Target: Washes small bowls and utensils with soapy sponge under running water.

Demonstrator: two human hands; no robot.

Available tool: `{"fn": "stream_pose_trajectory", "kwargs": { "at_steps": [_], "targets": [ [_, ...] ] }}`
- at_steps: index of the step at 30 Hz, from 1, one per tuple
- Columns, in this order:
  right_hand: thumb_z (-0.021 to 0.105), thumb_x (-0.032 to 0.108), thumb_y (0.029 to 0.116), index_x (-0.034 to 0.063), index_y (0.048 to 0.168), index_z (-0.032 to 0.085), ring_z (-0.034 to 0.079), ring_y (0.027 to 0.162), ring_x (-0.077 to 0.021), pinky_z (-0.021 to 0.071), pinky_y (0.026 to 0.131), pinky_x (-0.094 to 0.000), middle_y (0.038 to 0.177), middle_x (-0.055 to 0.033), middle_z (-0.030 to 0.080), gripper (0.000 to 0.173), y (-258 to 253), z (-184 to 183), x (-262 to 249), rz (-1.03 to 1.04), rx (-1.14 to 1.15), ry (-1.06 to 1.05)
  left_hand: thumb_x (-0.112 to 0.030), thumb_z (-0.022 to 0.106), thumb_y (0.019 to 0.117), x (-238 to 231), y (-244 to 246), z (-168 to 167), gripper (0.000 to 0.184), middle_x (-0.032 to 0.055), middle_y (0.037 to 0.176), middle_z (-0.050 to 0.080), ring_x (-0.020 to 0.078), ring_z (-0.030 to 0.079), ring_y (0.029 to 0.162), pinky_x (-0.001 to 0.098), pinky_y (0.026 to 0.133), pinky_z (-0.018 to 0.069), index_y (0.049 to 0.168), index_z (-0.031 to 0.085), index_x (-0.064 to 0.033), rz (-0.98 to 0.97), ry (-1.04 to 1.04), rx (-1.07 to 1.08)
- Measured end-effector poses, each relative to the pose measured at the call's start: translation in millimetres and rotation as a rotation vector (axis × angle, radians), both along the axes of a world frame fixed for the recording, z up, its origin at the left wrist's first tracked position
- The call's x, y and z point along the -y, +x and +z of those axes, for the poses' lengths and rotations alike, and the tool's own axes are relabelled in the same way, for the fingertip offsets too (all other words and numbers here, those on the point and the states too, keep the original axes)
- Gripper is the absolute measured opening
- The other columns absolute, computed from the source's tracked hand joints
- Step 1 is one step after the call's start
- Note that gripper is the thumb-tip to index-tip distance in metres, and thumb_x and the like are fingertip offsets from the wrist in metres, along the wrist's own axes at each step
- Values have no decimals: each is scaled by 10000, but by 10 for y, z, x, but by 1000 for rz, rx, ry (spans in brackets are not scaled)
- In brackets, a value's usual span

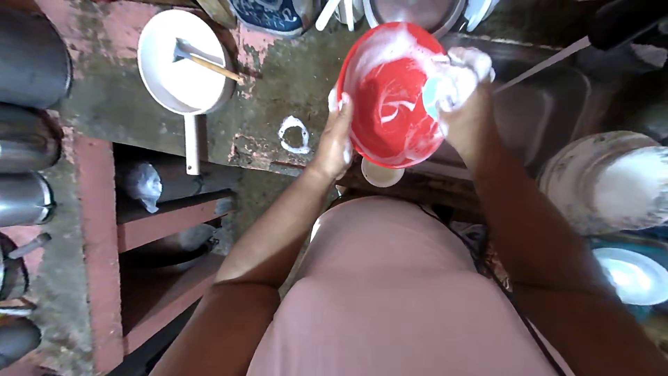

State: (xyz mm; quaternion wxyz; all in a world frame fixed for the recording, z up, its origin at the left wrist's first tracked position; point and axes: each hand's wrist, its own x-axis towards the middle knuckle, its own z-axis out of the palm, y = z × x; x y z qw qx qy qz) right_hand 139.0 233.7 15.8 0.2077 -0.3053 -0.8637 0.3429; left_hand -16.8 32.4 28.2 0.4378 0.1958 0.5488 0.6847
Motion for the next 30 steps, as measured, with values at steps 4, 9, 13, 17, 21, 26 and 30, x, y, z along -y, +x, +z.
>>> {"fn": "stream_pose_trajectory", "kwargs": {
  "at_steps": [4, 9, 13, 17, 21, 26, 30],
  "targets": [
    [583, 87, 969, 49, 1475, 533, 497, 1405, -281, 417, 1173, -410, 1495, -183, 529, 510, -113, 116, 200, -111, 118, 33, -424, 222, 1133, -15, -55, 2, 589, 139, 1493, 524, 245, 556, 1349, 472, 1116, 500, 1625, 138, -113, -20, -26, 35],
    [714, 367, 930, -34, 1543, 302, 611, 1206, -459, 524, 973, -612, 1423, -320, 503, 841, -313, 235, 504, -226, 506, -5, -390, 278, 1133, 55, -194, 72, 578, 128, 1512, 507, 241, 564, 1340, 473, 1098, 519, 1637, 138, -144, -87, -16, 27],
    [595, 231, 997, 5, 1512, 439, 590, 1261, -177, 485, 1077, -340, 1392, -164, 597, 583, -350, 139, 268, -284, 43, -337, -441, 265, 1127, 171, -479, 71, 597, 121, 1496, 532, 246, 595, 1305, 470, 1057, 548, 1645, 136, -174, -157, -97, 109],
    [403, 315, 1078, 139, 1308, 569, 664, 1097, -95, 573, 967, -332, 1177, 12, 699, 334, -255, 133, 396, -25, -533, -936, -513, 245, 1114, 195, -793, 15, 593, 119, 1398, 617, 273, 641, 1238, 504, 995, 575, 1601, 293, -179, -252, -165, 246],
    [594, 90, 907, 111, 1297, 538, 712, 899, -173, 628, 771, -398, 1027, -49, 711, 395, -278, 115, 734, -340, -454, -1029, -428, 353, 1122, 27, -986, -134, 547, 118, 1365, 646, 230, 660, 1215, 460, 1021, 575, 1562, 384, -104, -199, -198, 32],
    [499, 35, 993, 71, 1092, 599, 706, 891, -172, 619, 801, -415, 925, -50, 712, 145, -103, 46, 862, -571, -549, -1062, -635, 716, 846, -48, -827, -361, 970, 233, 1631, 326, 350, 278, 1538, 489, 1257, 304, 1536, 433, -16, -305, -82, -996],
    [478, 10, 946, 134, 1045, 572, 665, 853, -123, 596, 813, -385, 877, 13, 657, 185, 238, 143, 764, -565, -532, -980, -725, 607, 870, -136, -580, -459, 602, 48, 1469, 604, 358, 309, 1534, 607, 1281, 120, 1171, 765, -227, -632, 231, -1559]
  ]
}}
